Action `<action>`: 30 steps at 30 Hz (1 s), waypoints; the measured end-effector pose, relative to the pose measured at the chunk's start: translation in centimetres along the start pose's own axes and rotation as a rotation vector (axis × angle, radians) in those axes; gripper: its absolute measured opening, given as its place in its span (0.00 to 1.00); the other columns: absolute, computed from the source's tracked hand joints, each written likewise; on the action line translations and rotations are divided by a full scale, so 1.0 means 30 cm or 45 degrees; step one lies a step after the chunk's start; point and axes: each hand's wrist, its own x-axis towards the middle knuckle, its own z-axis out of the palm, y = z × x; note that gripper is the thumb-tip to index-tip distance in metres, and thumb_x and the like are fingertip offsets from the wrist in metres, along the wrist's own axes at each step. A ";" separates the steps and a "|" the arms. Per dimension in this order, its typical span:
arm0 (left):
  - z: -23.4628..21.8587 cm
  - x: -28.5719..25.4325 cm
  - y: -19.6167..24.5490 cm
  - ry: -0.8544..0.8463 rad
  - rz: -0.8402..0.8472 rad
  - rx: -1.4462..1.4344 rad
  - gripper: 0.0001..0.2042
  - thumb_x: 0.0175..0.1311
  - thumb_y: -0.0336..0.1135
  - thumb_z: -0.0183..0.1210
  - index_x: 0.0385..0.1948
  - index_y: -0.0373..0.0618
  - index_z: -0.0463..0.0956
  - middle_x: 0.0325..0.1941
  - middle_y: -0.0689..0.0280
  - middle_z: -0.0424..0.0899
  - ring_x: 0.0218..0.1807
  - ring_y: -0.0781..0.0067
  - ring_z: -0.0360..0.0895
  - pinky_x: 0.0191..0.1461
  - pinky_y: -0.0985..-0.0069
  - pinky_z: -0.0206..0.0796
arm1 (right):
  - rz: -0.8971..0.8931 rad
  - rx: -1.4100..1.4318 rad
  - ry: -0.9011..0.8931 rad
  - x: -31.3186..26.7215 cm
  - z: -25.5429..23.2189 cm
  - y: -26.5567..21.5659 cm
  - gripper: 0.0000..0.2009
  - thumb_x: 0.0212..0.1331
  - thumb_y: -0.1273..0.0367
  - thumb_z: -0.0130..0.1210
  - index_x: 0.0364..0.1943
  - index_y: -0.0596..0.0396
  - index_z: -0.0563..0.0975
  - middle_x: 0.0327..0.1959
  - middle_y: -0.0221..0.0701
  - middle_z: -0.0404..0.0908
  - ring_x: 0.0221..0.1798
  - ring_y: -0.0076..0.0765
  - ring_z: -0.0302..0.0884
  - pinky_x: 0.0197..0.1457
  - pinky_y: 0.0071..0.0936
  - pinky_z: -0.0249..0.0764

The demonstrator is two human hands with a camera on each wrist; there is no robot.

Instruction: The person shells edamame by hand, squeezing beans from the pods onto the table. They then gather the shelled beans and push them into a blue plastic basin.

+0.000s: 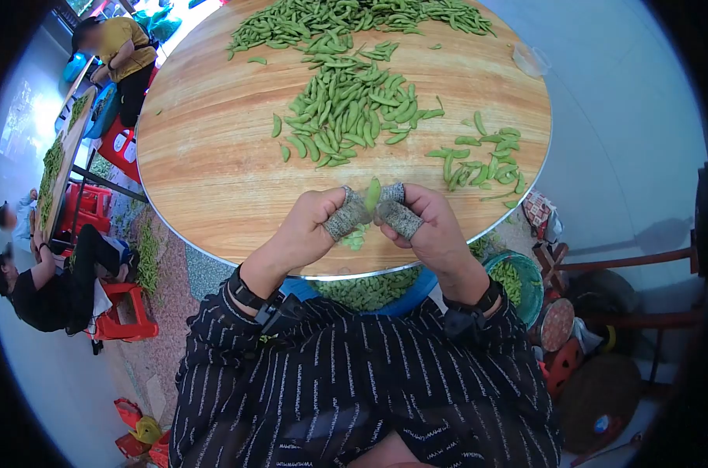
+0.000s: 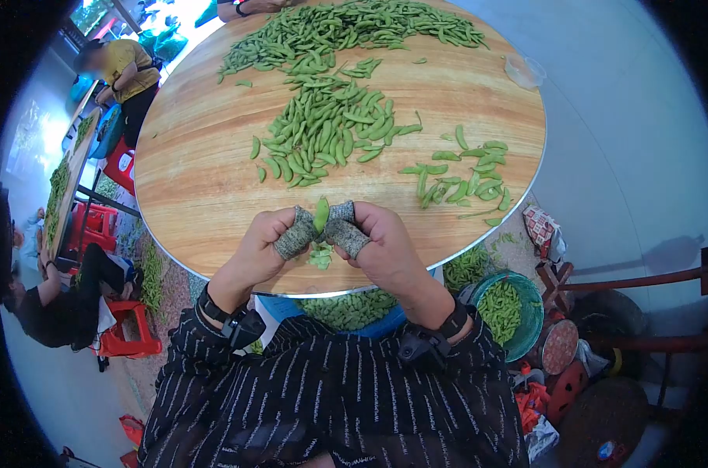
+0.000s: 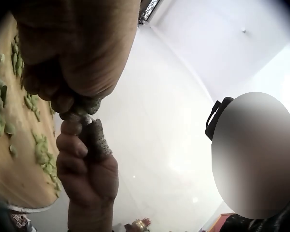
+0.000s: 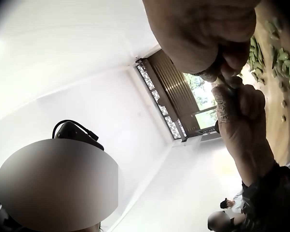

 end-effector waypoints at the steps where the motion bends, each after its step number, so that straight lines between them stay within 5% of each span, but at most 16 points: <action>1: 0.001 -0.001 0.005 0.001 0.000 -0.002 0.07 0.57 0.32 0.51 0.30 0.37 0.71 0.18 0.65 0.72 0.22 0.80 0.67 0.26 0.80 0.61 | 0.002 -0.001 0.000 0.000 0.002 0.004 0.04 0.52 0.76 0.48 0.31 0.57 0.73 0.19 0.18 0.67 0.21 0.10 0.58 0.22 0.10 0.53; 10: 0.017 0.006 -0.034 0.061 0.038 0.017 0.08 0.56 0.34 0.52 0.25 0.39 0.70 0.16 0.65 0.69 0.20 0.79 0.64 0.24 0.81 0.57 | -0.221 -0.085 0.053 0.049 -0.004 0.084 0.04 0.50 0.78 0.48 0.30 0.58 0.73 0.22 0.20 0.69 0.25 0.12 0.60 0.26 0.12 0.57; 16: 0.055 -0.021 -0.009 0.249 0.147 0.846 0.18 0.36 0.30 0.62 0.32 0.40 0.67 0.25 0.57 0.74 0.26 0.58 0.72 0.29 0.70 0.63 | -0.233 -0.165 0.168 0.022 0.019 0.054 0.07 0.47 0.81 0.46 0.30 0.60 0.73 0.25 0.21 0.71 0.27 0.12 0.61 0.30 0.12 0.60; 19: 0.064 -0.019 -0.046 0.206 0.189 1.122 0.23 0.31 0.29 0.64 0.34 0.40 0.65 0.27 0.55 0.75 0.29 0.51 0.72 0.29 0.66 0.63 | -0.041 0.007 0.017 0.025 -0.003 0.062 0.07 0.48 0.80 0.47 0.31 0.59 0.73 0.26 0.21 0.71 0.28 0.12 0.62 0.30 0.11 0.61; 22: 0.078 -0.019 -0.089 0.341 0.309 0.829 0.22 0.30 0.30 0.65 0.31 0.40 0.66 0.21 0.56 0.71 0.24 0.56 0.71 0.27 0.69 0.62 | -0.063 0.205 -0.040 0.030 -0.008 0.095 0.07 0.49 0.79 0.48 0.33 0.59 0.73 0.26 0.21 0.71 0.27 0.12 0.63 0.29 0.11 0.61; 24: 0.078 -0.012 -0.078 0.326 0.291 0.190 0.11 0.48 0.32 0.57 0.31 0.38 0.67 0.16 0.63 0.68 0.18 0.65 0.67 0.21 0.76 0.57 | -0.144 0.205 -0.055 0.036 -0.005 0.111 0.06 0.50 0.78 0.49 0.34 0.59 0.72 0.25 0.21 0.71 0.26 0.12 0.64 0.28 0.11 0.61; 25: 0.082 -0.013 -0.084 0.326 0.290 0.192 0.11 0.48 0.32 0.57 0.31 0.38 0.67 0.16 0.63 0.68 0.18 0.65 0.67 0.21 0.76 0.57 | -0.144 0.207 -0.057 0.037 0.001 0.115 0.06 0.50 0.78 0.49 0.34 0.59 0.72 0.25 0.21 0.71 0.26 0.12 0.64 0.28 0.11 0.61; 27: 0.092 -0.014 -0.101 0.278 -0.136 -0.662 0.14 0.56 0.44 0.53 0.27 0.42 0.66 0.15 0.71 0.63 0.17 0.80 0.58 0.20 0.84 0.51 | -0.261 0.065 0.007 0.040 0.009 0.119 0.05 0.51 0.77 0.49 0.33 0.59 0.72 0.24 0.21 0.70 0.24 0.12 0.63 0.27 0.11 0.60; 28: 0.089 -0.014 -0.100 0.279 -0.135 -0.660 0.14 0.56 0.44 0.53 0.27 0.42 0.66 0.15 0.71 0.63 0.17 0.80 0.58 0.20 0.84 0.51 | -0.263 0.066 0.004 0.043 0.006 0.122 0.05 0.51 0.77 0.49 0.33 0.59 0.72 0.24 0.21 0.70 0.24 0.12 0.63 0.27 0.11 0.60; 30: 0.083 -0.015 -0.096 0.063 -0.316 -1.406 0.15 0.62 0.47 0.44 0.27 0.43 0.66 0.17 0.74 0.65 0.18 0.86 0.57 0.21 0.88 0.48 | -0.309 0.096 -0.070 0.047 -0.007 0.129 0.04 0.52 0.76 0.48 0.32 0.58 0.72 0.23 0.21 0.70 0.24 0.12 0.62 0.27 0.11 0.59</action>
